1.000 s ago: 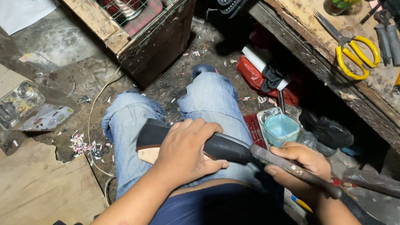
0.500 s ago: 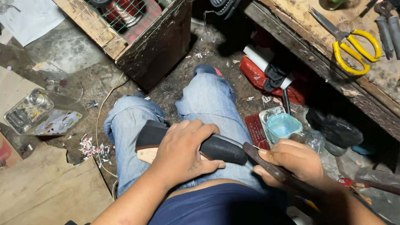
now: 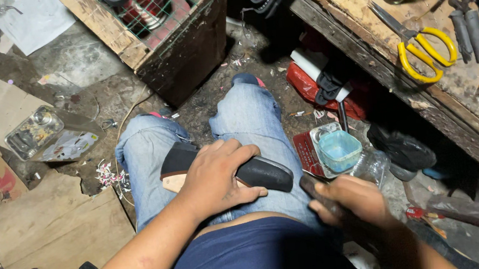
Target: The person sits on the workshop floor and uses a knife to trim and scrape the edge of a shoe sole, rotating the shoe to work around it. They press and fit the sole against the shoe upper, then continue trimming the sole edge by hand.
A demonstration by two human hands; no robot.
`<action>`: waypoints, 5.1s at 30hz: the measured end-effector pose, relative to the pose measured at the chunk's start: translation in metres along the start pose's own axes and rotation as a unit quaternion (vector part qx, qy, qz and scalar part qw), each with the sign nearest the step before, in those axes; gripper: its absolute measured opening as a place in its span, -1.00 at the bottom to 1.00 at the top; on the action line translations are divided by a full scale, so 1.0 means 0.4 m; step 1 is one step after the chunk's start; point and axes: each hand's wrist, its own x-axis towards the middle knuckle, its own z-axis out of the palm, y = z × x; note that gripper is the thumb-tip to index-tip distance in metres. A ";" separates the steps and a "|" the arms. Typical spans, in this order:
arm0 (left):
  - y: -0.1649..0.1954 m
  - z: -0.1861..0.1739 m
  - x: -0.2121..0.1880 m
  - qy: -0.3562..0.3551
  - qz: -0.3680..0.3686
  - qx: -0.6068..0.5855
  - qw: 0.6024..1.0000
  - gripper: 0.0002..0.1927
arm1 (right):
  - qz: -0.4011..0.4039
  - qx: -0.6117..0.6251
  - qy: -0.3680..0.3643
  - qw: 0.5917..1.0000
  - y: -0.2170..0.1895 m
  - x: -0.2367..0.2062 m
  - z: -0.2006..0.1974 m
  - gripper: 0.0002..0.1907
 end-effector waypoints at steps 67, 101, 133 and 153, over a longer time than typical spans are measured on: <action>-0.019 0.025 -0.002 0.041 0.031 0.022 0.998 -0.37 | -0.035 0.044 -0.082 0.995 0.032 0.145 0.011 -0.62; -0.023 0.020 -0.011 0.047 0.031 0.012 0.998 -0.39 | -0.045 0.028 -0.147 0.988 0.054 0.149 -0.027 -0.66; -0.020 0.037 -0.010 0.053 0.038 0.027 0.997 -0.34 | 0.309 0.375 -0.042 0.873 0.078 0.103 0.088 -0.56; 0.126 -0.275 -0.050 0.200 0.077 0.124 0.969 -0.30 | 0.004 0.296 0.066 0.953 -0.126 0.245 0.012 -0.24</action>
